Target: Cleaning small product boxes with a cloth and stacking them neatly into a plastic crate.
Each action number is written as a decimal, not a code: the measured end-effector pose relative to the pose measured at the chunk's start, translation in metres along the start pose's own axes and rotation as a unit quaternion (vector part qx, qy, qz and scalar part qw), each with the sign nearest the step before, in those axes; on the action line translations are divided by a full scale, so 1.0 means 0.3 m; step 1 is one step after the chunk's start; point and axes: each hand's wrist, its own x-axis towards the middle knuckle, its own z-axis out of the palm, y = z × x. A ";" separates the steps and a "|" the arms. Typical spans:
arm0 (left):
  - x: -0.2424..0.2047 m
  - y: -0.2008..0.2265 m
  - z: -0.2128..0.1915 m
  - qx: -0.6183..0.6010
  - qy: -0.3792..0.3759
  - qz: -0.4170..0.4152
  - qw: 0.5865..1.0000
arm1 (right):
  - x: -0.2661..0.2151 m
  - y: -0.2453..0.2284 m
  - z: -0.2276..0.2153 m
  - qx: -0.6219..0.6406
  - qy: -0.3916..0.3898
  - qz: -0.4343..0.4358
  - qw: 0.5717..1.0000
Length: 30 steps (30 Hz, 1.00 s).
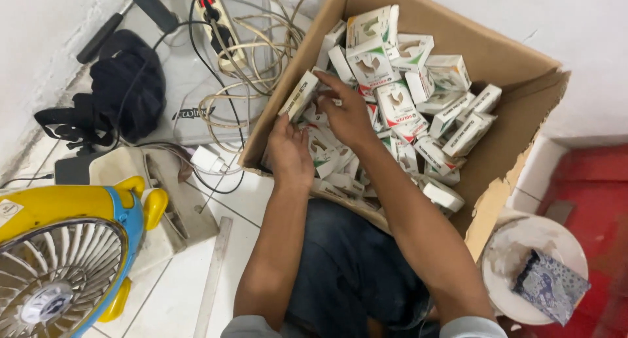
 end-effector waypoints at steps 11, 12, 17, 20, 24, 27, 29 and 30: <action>-0.021 -0.133 -0.062 0.448 -0.252 0.362 0.778 | -0.101 -0.075 -0.221 0.129 0.322 -0.031 0.937; -0.033 -0.149 -0.057 0.448 -0.287 0.438 0.725 | -0.134 -0.070 -0.264 0.108 0.354 -0.033 0.928; -0.134 -0.234 0.017 0.428 -0.419 0.499 0.627 | -0.390 -0.119 -0.542 0.047 0.377 -0.060 0.923; -0.211 -0.271 0.060 0.417 -0.514 0.515 0.544 | -0.596 -0.196 -0.648 0.089 0.373 0.015 0.923; -0.311 -0.346 0.102 0.467 -0.672 0.397 0.414 | -0.843 -0.109 -0.770 0.192 0.325 0.104 0.920; -0.382 -0.456 0.069 0.439 -0.699 0.375 0.421 | -0.924 -0.144 -0.737 0.096 0.343 0.157 0.921; -0.383 -0.507 0.056 0.438 -0.702 0.387 0.408 | -0.976 -0.129 -0.800 0.030 0.313 0.140 0.939; -0.382 -0.529 0.049 0.439 -0.696 0.405 0.397 | -1.003 -0.119 -0.827 -0.038 0.270 0.120 0.955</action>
